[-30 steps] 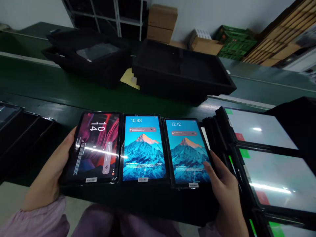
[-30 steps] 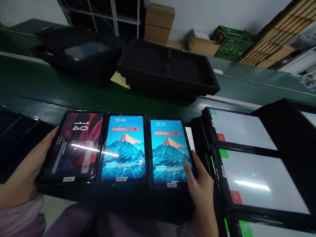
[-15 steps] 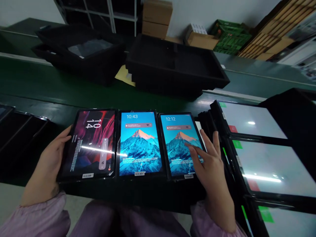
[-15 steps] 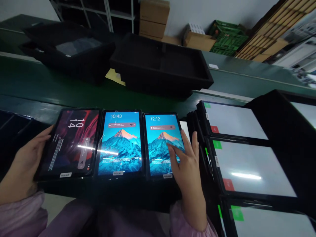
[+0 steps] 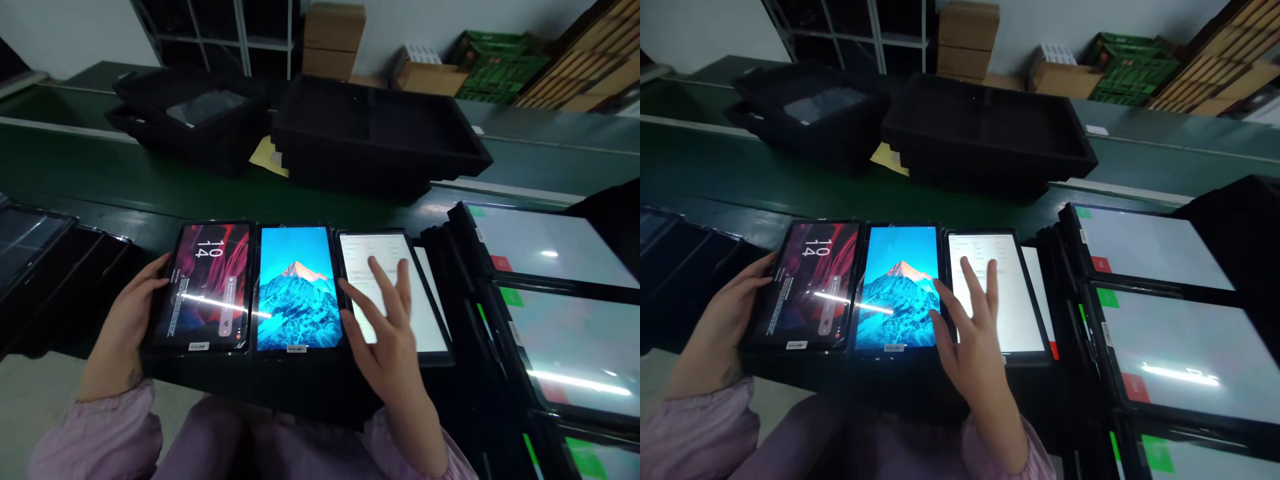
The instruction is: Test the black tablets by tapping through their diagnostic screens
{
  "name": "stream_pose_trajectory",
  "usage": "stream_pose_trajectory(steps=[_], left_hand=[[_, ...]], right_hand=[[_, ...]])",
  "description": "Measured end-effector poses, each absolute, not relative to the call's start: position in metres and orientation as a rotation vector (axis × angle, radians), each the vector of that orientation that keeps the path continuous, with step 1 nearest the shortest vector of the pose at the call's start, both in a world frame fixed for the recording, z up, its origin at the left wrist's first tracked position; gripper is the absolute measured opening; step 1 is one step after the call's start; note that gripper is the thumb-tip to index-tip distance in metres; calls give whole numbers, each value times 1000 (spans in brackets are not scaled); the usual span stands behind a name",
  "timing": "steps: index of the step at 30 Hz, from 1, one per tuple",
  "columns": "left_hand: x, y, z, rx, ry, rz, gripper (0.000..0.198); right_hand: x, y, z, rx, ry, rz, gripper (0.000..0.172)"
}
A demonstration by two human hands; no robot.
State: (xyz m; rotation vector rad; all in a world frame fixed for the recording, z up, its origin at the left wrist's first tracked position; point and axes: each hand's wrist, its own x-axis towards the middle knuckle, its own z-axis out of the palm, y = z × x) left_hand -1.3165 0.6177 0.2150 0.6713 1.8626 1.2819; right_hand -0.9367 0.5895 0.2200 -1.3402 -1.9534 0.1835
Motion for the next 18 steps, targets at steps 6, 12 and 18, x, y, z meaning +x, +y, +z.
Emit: stream_pose_trajectory(steps=[6,12,18], left_hand=[[-1303,622,222,975,2024,853,101],[-1297,603,232,627,2098,1026,66],[-1305,581,217,447,2063,1101,56]], right_hand=[[-885,568,213,-1534,-1605,-18,31],[-844,553,194,-1893,-1319,-7,51],[-846,554,188,-2006,-1228,99,64]])
